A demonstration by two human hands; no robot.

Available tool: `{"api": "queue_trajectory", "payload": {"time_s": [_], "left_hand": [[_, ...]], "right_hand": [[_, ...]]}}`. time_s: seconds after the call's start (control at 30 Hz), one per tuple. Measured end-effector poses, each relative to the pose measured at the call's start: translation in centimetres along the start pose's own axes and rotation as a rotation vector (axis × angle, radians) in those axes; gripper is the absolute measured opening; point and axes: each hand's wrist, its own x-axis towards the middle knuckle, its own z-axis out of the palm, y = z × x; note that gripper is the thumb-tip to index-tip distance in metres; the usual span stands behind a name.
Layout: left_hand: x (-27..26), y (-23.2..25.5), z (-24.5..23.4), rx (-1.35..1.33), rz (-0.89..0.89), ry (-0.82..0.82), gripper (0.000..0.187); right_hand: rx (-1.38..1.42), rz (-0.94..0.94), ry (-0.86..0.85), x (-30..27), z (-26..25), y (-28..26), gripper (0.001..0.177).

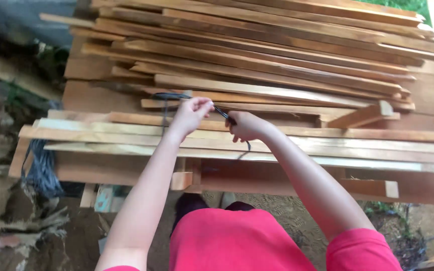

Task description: Bundling multiple long wooden slats together using plastic strips.

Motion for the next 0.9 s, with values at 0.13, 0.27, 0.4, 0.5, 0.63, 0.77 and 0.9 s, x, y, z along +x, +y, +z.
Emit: {"api": "queue_trajectory", "payload": {"time_s": [0.13,0.27,0.4,0.5,0.63,0.77,0.9], "left_hand": [[0.3,0.9,4.3,0.431,-0.008,-0.225,0.026],[1.8,-3.9,9.1,0.648,-0.164,-0.313,0.045],[2.1,-11.6,13.8,0.67,-0.151,-0.325,0.05],[3.5,-16.5,17.2,0.449,-0.109,-0.314,0.058],[2.9,-17.0,18.1,0.209,-0.275,-0.232,0.057],[3.5,-18.5,19.3,0.272,-0.235,-0.182,0.04],[-1.1,-16.9,22.4,0.373,-0.231,-0.221,0.035]], "right_hand": [[0.212,0.073,0.075,-1.4,-0.9,6.9,0.022],[0.391,0.164,0.117,-1.9,-0.1,13.3,0.024],[0.447,0.239,0.121,-2.1,2.2,17.9,0.024],[0.454,0.266,0.232,-2.4,3.4,20.9,0.025],[0.37,0.288,0.033,-2.5,5.3,24.9,0.021],[0.663,0.198,-0.004,-3.6,4.8,25.2,0.04],[0.902,0.19,0.282,-1.5,2.3,26.9,0.048]]}}
